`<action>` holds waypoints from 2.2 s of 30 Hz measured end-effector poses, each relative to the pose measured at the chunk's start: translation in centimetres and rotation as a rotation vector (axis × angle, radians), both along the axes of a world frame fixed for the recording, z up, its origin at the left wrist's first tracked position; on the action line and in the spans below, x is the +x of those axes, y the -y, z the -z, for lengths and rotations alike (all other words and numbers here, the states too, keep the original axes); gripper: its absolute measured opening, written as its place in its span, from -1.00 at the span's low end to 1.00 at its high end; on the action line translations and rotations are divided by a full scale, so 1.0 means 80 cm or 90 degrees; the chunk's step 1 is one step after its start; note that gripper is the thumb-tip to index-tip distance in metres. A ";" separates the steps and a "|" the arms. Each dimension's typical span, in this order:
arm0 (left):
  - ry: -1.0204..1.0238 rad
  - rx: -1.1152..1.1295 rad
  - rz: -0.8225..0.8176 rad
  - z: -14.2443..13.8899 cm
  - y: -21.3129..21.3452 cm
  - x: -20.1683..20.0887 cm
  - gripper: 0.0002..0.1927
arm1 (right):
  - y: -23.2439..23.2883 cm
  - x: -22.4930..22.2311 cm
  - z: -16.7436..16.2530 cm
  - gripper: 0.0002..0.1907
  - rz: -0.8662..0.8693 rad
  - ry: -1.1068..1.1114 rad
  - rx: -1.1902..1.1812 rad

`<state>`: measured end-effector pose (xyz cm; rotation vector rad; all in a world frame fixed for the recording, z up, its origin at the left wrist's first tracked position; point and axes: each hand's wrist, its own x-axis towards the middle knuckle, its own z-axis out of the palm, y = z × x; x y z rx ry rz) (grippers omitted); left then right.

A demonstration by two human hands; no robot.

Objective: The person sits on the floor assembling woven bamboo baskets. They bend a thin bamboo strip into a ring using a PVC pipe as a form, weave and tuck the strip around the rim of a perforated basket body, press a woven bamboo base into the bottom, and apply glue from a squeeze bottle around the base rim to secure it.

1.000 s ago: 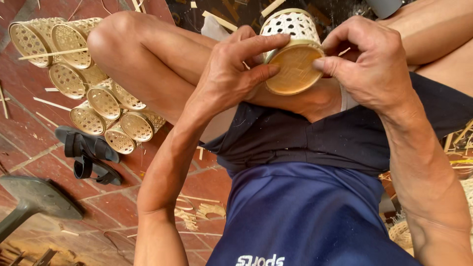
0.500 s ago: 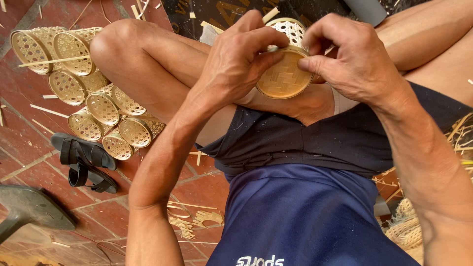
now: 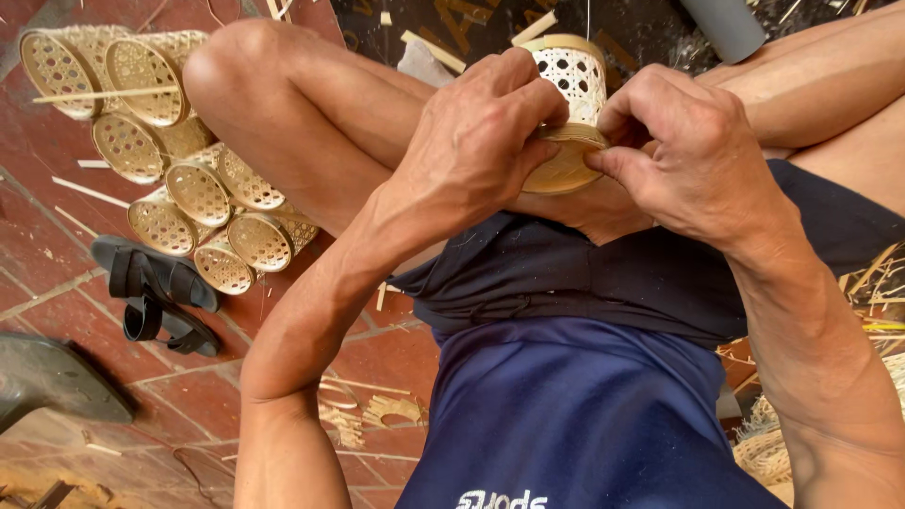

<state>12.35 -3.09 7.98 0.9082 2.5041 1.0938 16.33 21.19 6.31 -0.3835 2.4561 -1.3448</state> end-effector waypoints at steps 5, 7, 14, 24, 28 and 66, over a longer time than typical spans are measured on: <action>0.040 -0.019 -0.013 -0.013 0.004 0.013 -0.75 | 0.013 -0.003 -0.014 -0.67 -0.056 -0.062 0.018; 0.048 -0.009 -0.003 -0.011 0.009 0.013 -0.75 | 0.013 -0.005 -0.013 -0.65 -0.082 -0.075 0.034; 0.141 0.045 0.008 0.012 0.019 0.007 -0.73 | 0.006 -0.025 -0.001 -0.69 -0.133 -0.040 -0.019; 0.415 0.199 -0.211 0.057 0.034 -0.029 -0.67 | 0.007 -0.028 0.046 -0.74 0.105 0.168 -0.242; 0.470 0.205 -0.186 0.072 0.033 -0.036 -0.67 | -0.011 -0.036 0.079 -0.79 0.142 0.292 -0.321; 0.725 0.414 -0.155 0.048 -0.076 0.031 0.02 | -0.112 0.023 -0.054 -0.84 0.041 -0.424 0.174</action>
